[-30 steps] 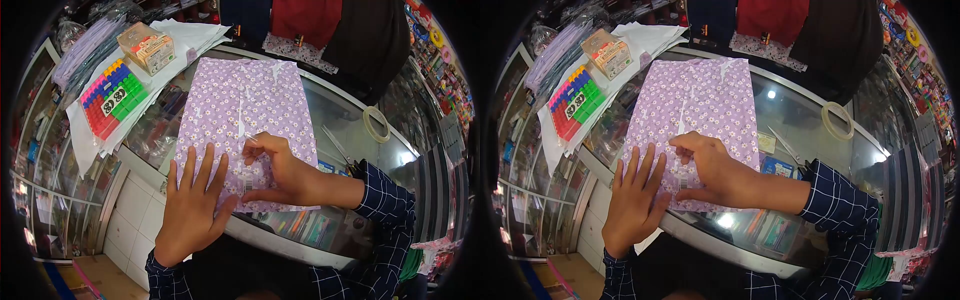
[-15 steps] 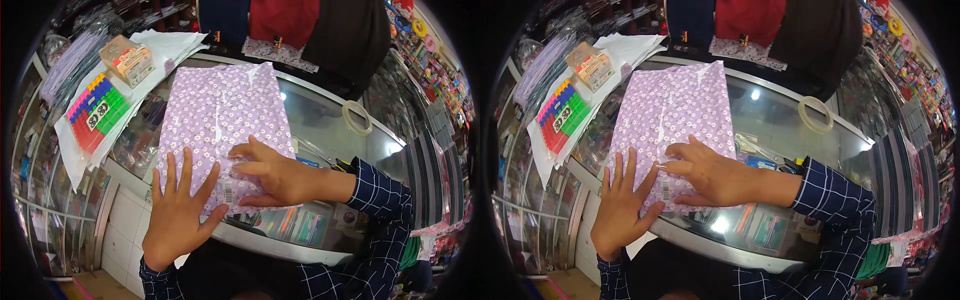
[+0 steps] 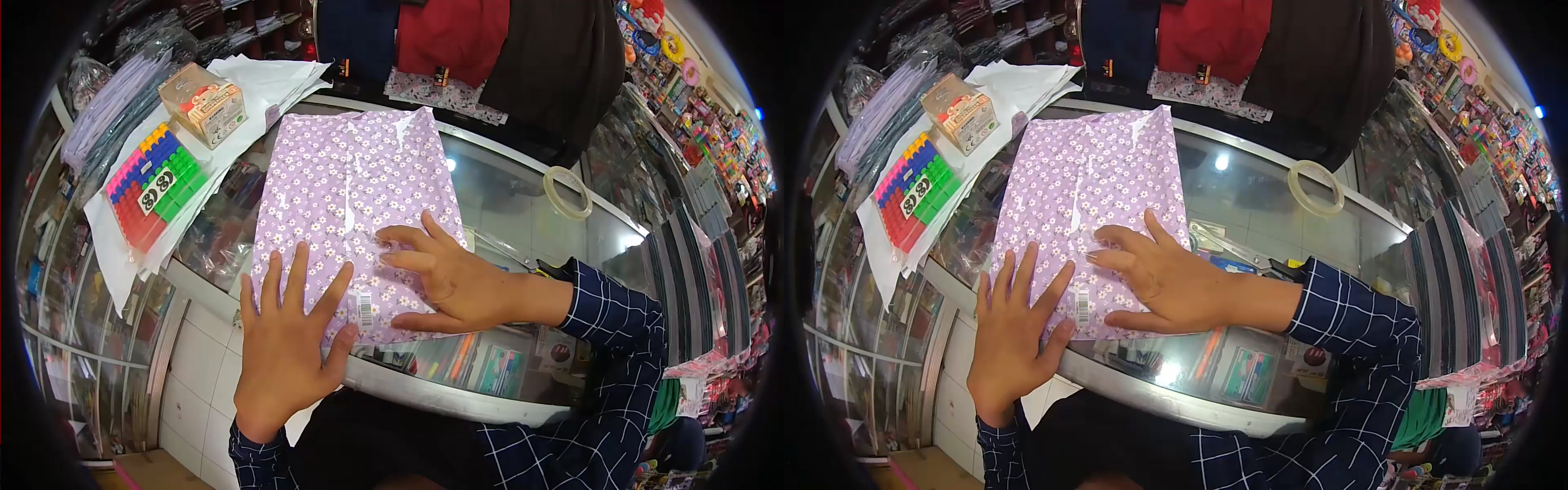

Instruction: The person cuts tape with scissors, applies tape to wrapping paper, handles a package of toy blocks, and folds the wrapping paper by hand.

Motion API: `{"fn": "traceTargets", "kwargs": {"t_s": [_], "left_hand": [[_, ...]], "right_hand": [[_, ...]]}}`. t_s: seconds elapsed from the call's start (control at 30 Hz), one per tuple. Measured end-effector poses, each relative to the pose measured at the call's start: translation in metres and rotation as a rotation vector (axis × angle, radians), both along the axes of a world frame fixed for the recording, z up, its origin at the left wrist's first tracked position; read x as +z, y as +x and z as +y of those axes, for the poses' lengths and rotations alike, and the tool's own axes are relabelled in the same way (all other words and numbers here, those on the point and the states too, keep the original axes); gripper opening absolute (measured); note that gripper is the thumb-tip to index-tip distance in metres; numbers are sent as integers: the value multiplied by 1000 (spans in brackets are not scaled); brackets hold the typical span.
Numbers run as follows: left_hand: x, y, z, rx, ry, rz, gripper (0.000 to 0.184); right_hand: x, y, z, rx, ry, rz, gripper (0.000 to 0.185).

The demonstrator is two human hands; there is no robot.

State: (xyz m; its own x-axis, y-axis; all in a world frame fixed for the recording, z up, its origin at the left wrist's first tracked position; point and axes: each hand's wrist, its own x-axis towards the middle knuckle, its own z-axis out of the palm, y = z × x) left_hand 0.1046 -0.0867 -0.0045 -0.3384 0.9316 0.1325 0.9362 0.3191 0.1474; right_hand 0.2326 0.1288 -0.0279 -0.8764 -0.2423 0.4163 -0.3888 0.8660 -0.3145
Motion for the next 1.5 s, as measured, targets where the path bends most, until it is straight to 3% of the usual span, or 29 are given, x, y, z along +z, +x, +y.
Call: {"fn": "traceTargets", "kwargs": {"t_s": [0.3, 0.5, 0.63, 1.37, 1.4, 1.5], "left_hand": [[-15, 0, 19, -147, 135, -145, 52], [-8, -1, 21, -124, 64, -15, 67], [1, -9, 24, -109, 26, -68, 72], [-9, -17, 24, -158, 152, -52, 73], [-9, -18, 24, -163, 161, -51, 73], [-9, -24, 26, -185, 220, -9, 75]], "right_hand": [[0, 1, -2, -79, -47, -40, 67], [-8, 2, -3, -100, 9, 21, 61], [-7, 3, -4, -128, 23, 50, 62], [-8, -94, 111, -592, -30, -104, 74], [-2, -94, 106, -646, 20, -118, 69], [26, -91, 88, -481, -52, -21, 60]]}}
